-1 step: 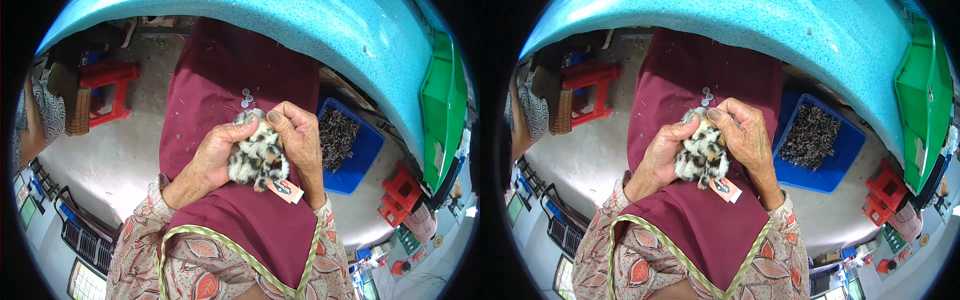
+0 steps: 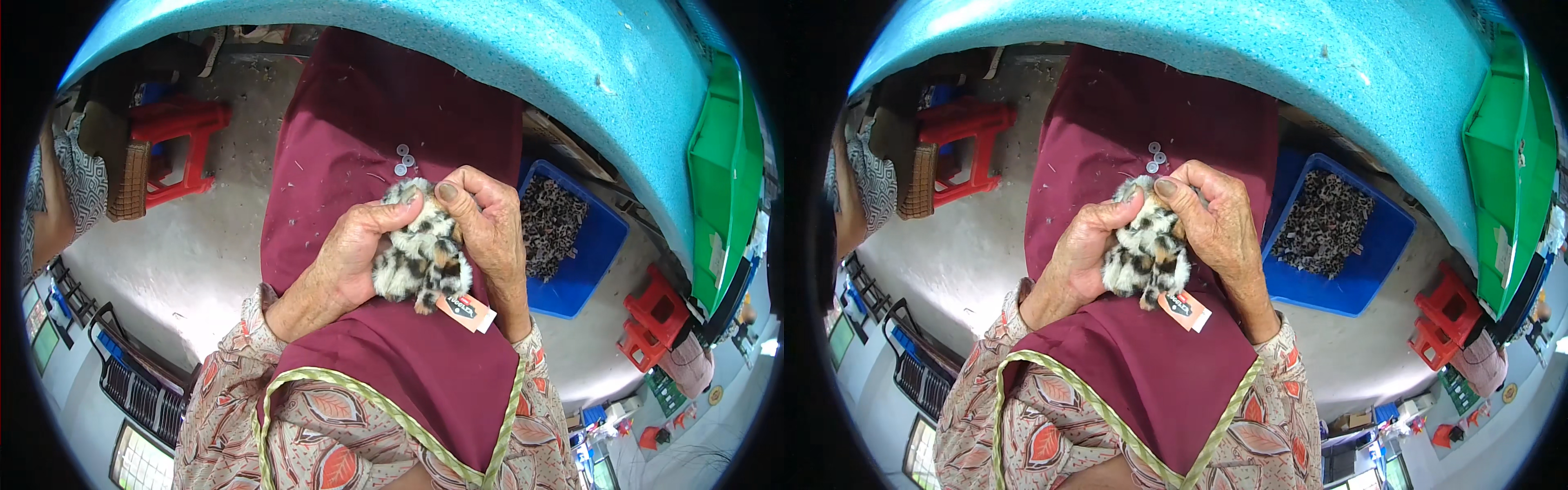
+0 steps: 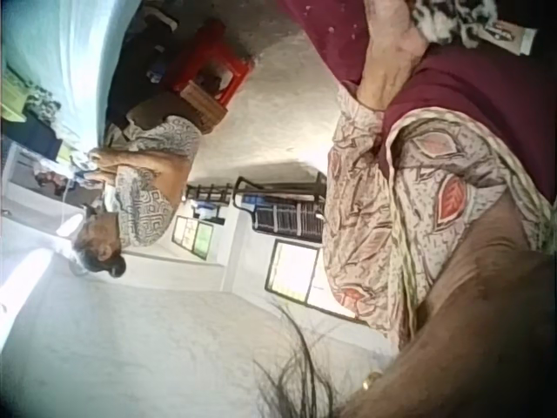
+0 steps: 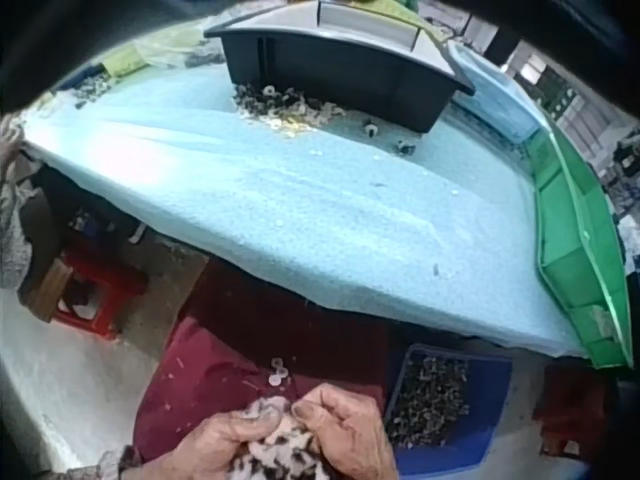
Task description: The person assembles a small leopard-print stuffed toy by hand, inserting plastic eyes and attaching a tag. They repeatedly pick up the toy, manipulate its features, and place it into a green tray on the table.
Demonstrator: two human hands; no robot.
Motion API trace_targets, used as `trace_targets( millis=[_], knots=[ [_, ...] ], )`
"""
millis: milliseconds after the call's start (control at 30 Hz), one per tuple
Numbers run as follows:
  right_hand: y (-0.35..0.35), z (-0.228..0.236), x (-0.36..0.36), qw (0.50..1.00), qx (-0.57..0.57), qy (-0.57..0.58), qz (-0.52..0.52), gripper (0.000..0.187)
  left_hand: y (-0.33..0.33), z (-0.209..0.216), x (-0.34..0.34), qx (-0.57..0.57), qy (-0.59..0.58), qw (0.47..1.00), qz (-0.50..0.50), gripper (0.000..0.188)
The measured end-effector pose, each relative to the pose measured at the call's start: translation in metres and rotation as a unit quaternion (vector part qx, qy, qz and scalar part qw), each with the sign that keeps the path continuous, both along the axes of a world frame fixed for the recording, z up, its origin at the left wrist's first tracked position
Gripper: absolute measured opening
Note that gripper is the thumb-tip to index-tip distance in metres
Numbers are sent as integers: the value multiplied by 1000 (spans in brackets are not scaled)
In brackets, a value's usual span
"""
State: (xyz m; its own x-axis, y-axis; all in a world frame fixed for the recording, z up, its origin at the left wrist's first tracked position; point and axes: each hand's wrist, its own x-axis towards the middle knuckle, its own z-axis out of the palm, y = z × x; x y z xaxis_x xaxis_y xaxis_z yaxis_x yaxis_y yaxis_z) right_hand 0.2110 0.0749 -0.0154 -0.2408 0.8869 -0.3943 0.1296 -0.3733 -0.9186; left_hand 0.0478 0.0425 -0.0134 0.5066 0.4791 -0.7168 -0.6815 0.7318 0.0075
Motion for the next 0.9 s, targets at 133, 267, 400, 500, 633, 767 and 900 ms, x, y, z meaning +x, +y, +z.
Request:
trace_targets(
  millis=[133,267,400,500,633,767,900],
  knots=[
    [-6,-8,-4,999,2,29,-22,25,-4,-3,-2,-2,-34,999,8,33],
    [-7,-2,-1,998,-41,28,-24,27,-4,4,-1,23,-14,1000,-1,33],
    [-14,-1,1,985,-92,94,-110,28,-1,12,-2,51,71,996,4,32],
    [-21,-2,18,995,-91,33,-3,34,2,13,3,50,119,991,26,29],
    [-22,18,4,977,-185,100,-44,29,1,16,3,41,121,992,16,29],
    [-22,18,5,968,-204,126,-77,27,-3,6,-3,0,26,1000,10,31],
    [-27,11,11,986,-139,75,-58,26,-3,8,-3,2,-13,1000,3,32]
  ],
)
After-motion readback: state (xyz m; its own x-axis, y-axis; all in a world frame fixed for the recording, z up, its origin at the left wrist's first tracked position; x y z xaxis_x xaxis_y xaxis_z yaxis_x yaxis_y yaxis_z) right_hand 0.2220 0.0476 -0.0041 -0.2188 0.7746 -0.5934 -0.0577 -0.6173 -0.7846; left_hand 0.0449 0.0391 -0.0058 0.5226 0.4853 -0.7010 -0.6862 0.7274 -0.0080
